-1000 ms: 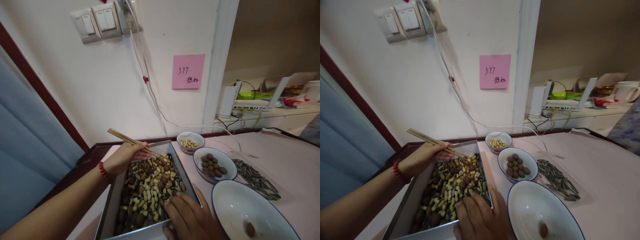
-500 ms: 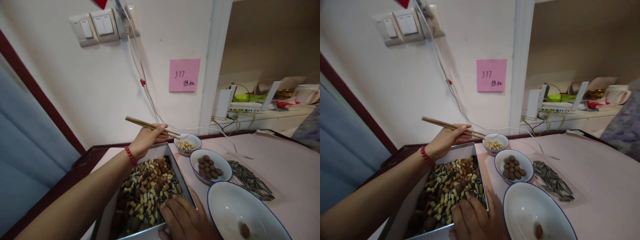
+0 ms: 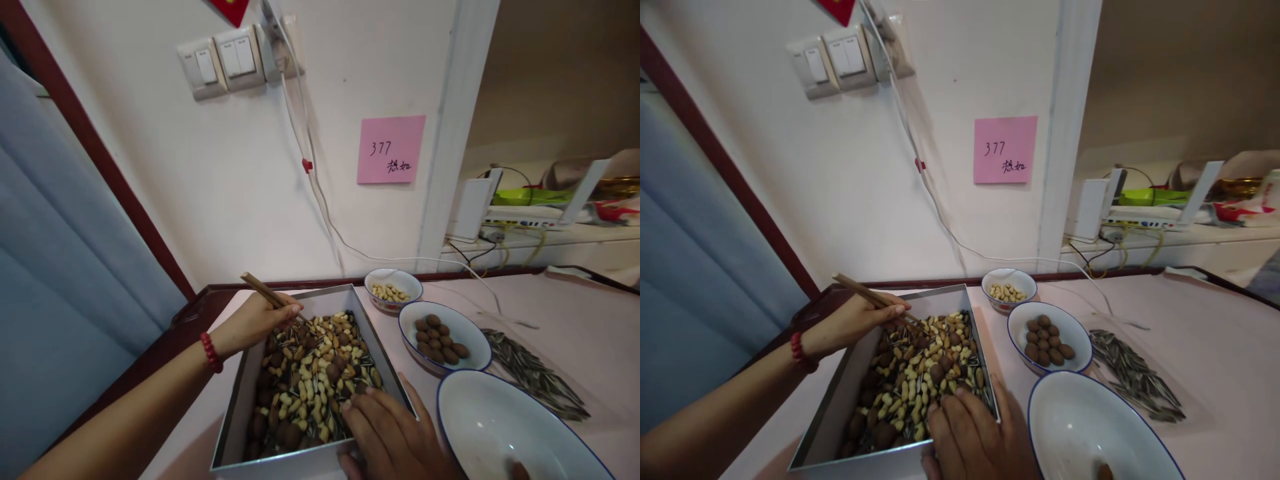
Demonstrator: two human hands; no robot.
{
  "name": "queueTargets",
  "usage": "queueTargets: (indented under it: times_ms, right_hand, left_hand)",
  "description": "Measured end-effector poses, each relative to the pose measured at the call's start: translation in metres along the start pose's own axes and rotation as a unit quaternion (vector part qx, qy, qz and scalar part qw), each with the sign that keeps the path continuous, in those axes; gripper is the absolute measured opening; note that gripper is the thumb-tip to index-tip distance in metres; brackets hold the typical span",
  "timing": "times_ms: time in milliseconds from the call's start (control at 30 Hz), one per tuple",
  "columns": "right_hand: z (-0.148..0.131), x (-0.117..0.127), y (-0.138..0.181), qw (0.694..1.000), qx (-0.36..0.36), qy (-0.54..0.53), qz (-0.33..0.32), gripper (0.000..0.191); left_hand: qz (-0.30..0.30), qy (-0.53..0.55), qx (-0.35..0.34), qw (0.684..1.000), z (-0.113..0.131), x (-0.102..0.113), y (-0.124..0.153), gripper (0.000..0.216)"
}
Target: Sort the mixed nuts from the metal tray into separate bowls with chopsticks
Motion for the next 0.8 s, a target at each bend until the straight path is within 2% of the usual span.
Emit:
queueTargets:
  times_ms: [167, 333, 533, 667, 800]
  right_hand:
    - [0.001, -0.001, -0.001, 1.0, 0.009, -0.001, 0.0, 0.03]
    - [0.001, 0.0, -0.002, 1.0, 0.002, -0.007, -0.005, 0.027]
    - [0.001, 0.001, -0.001, 1.0, 0.006, -0.005, -0.002, 0.025]
    - [0.001, -0.001, 0.001, 1.0, 0.008, -0.01, -0.006, 0.026]
    - [0.001, -0.002, 0.002, 1.0, 0.01, -0.009, 0.002, 0.027]
  left_hand:
    - [-0.001, -0.084, -0.025, 0.996, -0.001, -0.006, -0.01, 0.036]
    - [0.015, -0.07, -0.05, 0.996, 0.006, -0.011, -0.009, 0.027]
    - [0.032, -0.051, -0.037, 0.998, 0.004, -0.013, -0.01, 0.027]
    - [0.038, 0.039, 0.007, 0.999, -0.002, -0.01, -0.01, 0.032]
    - [0.064, 0.178, 0.08, 0.979, -0.009, -0.001, -0.002, 0.039]
Point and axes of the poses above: each hand's wrist, its own y-axis away from the middle knuckle, its own x-axis out of the back of the hand, z = x × y, the point moved 3 cm from there along -y, towards the middle knuckle, and after that the axes turned 2 degrees about x, right-handed, at the moved point
